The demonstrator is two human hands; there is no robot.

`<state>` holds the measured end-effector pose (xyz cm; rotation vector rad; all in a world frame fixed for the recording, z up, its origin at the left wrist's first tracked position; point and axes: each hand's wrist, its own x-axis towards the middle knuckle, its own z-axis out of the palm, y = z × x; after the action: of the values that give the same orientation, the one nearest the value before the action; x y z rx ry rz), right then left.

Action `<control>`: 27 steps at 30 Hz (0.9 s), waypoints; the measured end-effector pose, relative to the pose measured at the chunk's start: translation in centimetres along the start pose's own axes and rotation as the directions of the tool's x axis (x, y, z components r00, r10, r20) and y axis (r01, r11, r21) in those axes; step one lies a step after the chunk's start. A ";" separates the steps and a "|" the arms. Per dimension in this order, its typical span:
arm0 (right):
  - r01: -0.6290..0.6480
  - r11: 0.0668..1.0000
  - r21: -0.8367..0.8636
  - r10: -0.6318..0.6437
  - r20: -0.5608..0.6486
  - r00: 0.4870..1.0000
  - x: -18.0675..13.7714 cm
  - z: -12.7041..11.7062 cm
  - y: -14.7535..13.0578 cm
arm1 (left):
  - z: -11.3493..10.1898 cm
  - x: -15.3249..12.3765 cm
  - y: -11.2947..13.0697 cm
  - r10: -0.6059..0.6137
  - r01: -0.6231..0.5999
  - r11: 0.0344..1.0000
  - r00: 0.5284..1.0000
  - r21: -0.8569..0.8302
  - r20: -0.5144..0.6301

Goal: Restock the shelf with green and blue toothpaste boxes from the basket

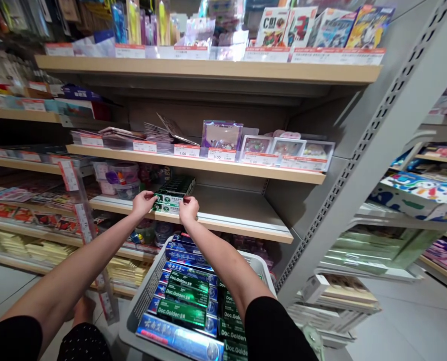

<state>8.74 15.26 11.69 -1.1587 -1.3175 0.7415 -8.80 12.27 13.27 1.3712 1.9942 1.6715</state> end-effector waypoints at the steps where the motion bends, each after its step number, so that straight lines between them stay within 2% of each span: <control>1: 0.002 1.000 -0.003 -0.002 -0.006 1.000 0.1 0.1 0.1 | 0.2 0.2 -0.1 0.004 -0.004 1.000 1.000 -0.010 0.002; 11: 0.026 0.995 -0.098 -0.029 -0.031 0.999 1.0 0.4 0.6 | 1.7 1.9 -1.5 0.042 -0.041 0.998 0.999 -0.036 0.019; 20: 0.001 0.992 -0.124 -0.006 -0.037 0.999 1.0 0.4 0.3 | 1.1 1.4 -1.0 0.139 -0.143 0.985 0.989 0.102 0.045; 23: -0.019 0.998 -0.052 0.018 -0.028 0.999 0.4 -0.1 0.4 | 0.4 0.2 -0.8 0.186 -0.190 0.979 0.981 0.069 0.049; 27: 0.019 0.986 0.168 -0.027 0.043 0.999 -1.3 -2.4 0.6 | -0.9 -2.2 -1.1 0.266 -0.266 0.964 0.964 0.023 0.011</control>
<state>10.99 13.67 10.98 -0.9957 -1.2782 0.8495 -8.76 10.06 11.76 1.7176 1.9006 1.7480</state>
